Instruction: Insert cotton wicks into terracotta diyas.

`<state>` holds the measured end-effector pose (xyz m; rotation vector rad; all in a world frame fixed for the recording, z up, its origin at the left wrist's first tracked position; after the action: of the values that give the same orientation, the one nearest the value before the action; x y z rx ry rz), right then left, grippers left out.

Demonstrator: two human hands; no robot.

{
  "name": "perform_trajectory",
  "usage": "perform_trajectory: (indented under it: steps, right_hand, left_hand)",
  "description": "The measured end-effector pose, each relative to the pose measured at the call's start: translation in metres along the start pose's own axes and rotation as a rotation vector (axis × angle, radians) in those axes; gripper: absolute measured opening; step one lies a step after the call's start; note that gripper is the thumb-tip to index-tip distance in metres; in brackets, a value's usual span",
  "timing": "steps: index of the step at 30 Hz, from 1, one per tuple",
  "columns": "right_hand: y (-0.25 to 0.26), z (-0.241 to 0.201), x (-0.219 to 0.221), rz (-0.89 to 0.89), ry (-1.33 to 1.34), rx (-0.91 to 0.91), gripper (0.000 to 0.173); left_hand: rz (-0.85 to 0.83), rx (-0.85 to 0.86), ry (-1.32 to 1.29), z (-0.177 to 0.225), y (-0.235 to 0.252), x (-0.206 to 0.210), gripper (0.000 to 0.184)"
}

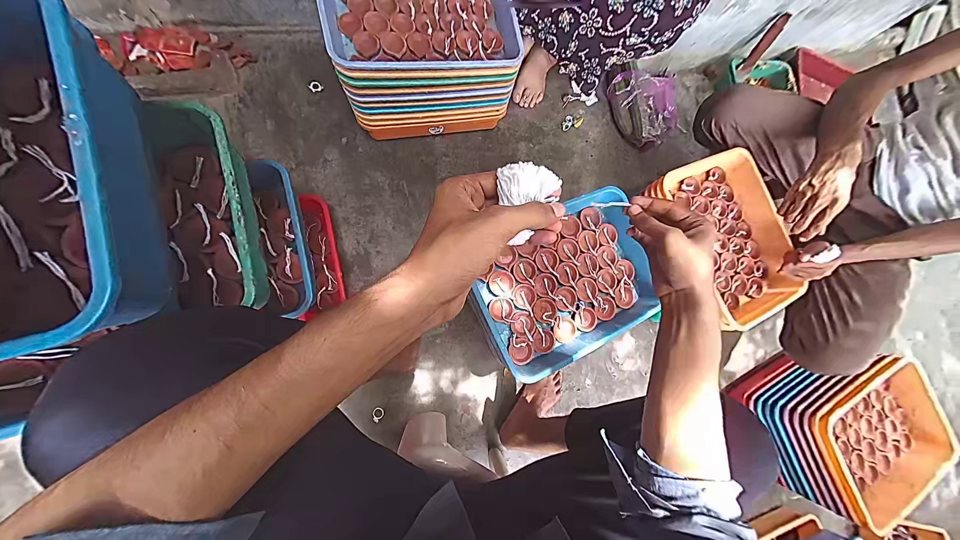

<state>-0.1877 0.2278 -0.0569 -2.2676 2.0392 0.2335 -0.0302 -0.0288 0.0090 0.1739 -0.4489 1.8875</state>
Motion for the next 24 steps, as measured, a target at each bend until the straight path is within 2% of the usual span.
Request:
perform_trajectory:
  steps: [4,6,9,11,13,24]
  right_hand:
    - [0.049,0.075,0.016,0.142,-0.137,0.076,0.013]
    - [0.065,0.115,0.026,0.146,-0.201,0.072,0.016]
    - [0.075,0.16,0.027,0.098,-0.488,0.06,0.02]
    - [0.072,0.167,0.028,0.068,-0.704,0.058,0.022]
    - [0.066,0.166,0.03,0.058,-0.799,0.046,0.022]
    - [0.051,0.158,0.03,-0.042,-0.932,0.033,0.024]
  left_hand:
    - [-0.005,-0.013,0.005,0.0,0.0,0.002,0.022]
    - [-0.001,-0.022,0.009,-0.001,0.001,0.001,0.023]
    - [-0.002,-0.037,-0.004,-0.002,0.003,-0.001,0.024]
    - [-0.005,-0.035,-0.005,0.0,0.003,-0.002,0.024]
    - [-0.003,-0.035,-0.003,0.001,0.003,-0.005,0.024]
    - [-0.042,-0.055,-0.018,0.0,0.003,-0.001,0.025]
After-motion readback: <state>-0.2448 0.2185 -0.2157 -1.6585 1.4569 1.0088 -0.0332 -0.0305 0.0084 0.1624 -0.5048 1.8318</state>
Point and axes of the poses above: each hand's wrist, its own y-axis towards the middle knuckle, its own x-axis out of the palm, z = x × y, the point moved 2 cm from there along y, towards the middle knuckle, and after that the axes turned 6 degrees about z, right-handed, at the moved point
